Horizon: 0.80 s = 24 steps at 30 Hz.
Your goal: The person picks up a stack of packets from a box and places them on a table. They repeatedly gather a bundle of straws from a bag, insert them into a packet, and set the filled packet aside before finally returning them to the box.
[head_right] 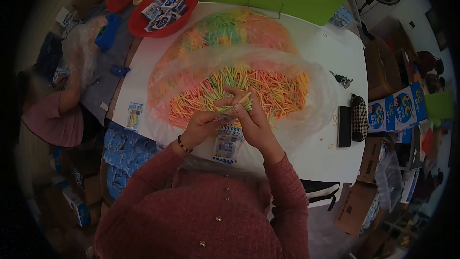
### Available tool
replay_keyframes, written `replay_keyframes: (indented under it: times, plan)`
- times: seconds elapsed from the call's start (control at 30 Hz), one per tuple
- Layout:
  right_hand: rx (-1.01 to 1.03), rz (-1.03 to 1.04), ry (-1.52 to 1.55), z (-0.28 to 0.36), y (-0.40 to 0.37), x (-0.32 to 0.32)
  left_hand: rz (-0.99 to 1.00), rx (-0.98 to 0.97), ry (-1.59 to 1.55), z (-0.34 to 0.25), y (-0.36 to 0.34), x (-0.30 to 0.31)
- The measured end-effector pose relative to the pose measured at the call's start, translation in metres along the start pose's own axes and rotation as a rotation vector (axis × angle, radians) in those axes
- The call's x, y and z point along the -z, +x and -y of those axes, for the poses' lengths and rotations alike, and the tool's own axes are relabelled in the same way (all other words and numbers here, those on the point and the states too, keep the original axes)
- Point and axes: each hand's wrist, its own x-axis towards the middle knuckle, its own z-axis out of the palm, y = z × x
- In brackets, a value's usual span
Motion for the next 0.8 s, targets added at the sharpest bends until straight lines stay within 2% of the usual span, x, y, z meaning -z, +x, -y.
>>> replay_keyframes:
  times: [0.03, 0.1, 0.13, 0.2, 0.23, 0.3, 0.33, 0.4, 0.53, 0.6, 0.7, 0.8]
  plan:
    - [0.002, 0.002, 0.001, -0.001, -0.002, -0.001, -0.001, -0.001, 0.002, -0.001, 0.0, -0.003]
    - [-0.073, 0.068, -0.164, -0.003, -0.004, -0.001, -0.051, -0.012, -0.288, -0.004, 0.001, -0.008]
    - [-0.071, 0.069, -0.163, -0.005, -0.005, 0.003, -0.052, -0.013, -0.286, -0.001, -0.001, -0.006]
    - [0.077, 0.263, -0.853, -0.001, -0.005, 0.009, 0.042, 0.022, -0.139, 0.003, -0.003, 0.001]
    - [0.08, 0.263, -0.852, 0.004, -0.005, 0.007, 0.042, 0.02, -0.136, 0.003, -0.003, 0.003]
    - [0.124, 0.212, -0.889, 0.021, -0.006, 0.003, 0.081, 0.179, -0.197, -0.001, -0.003, 0.006]
    - [0.127, 0.214, -0.885, 0.025, -0.005, 0.002, 0.078, 0.179, -0.194, -0.005, -0.002, 0.006]
    - [0.19, -0.011, -0.898, 0.031, -0.003, 0.002, 0.044, 0.009, -0.219, -0.012, 0.003, 0.002]
    - [0.283, -0.025, -1.019, 0.019, -0.004, 0.014, 0.031, 0.031, -0.356, -0.016, 0.012, 0.004]
    - [0.396, -0.154, -1.105, 0.011, -0.004, 0.004, 0.126, -0.108, -0.242, -0.025, 0.012, 0.008]
    - [0.342, -0.217, -1.02, -0.002, -0.006, 0.001, 0.119, -0.088, -0.265, -0.025, 0.008, 0.014]
    - [0.37, -0.229, -0.984, -0.003, -0.006, -0.008, 0.065, -0.093, -0.253, -0.029, -0.001, 0.02]
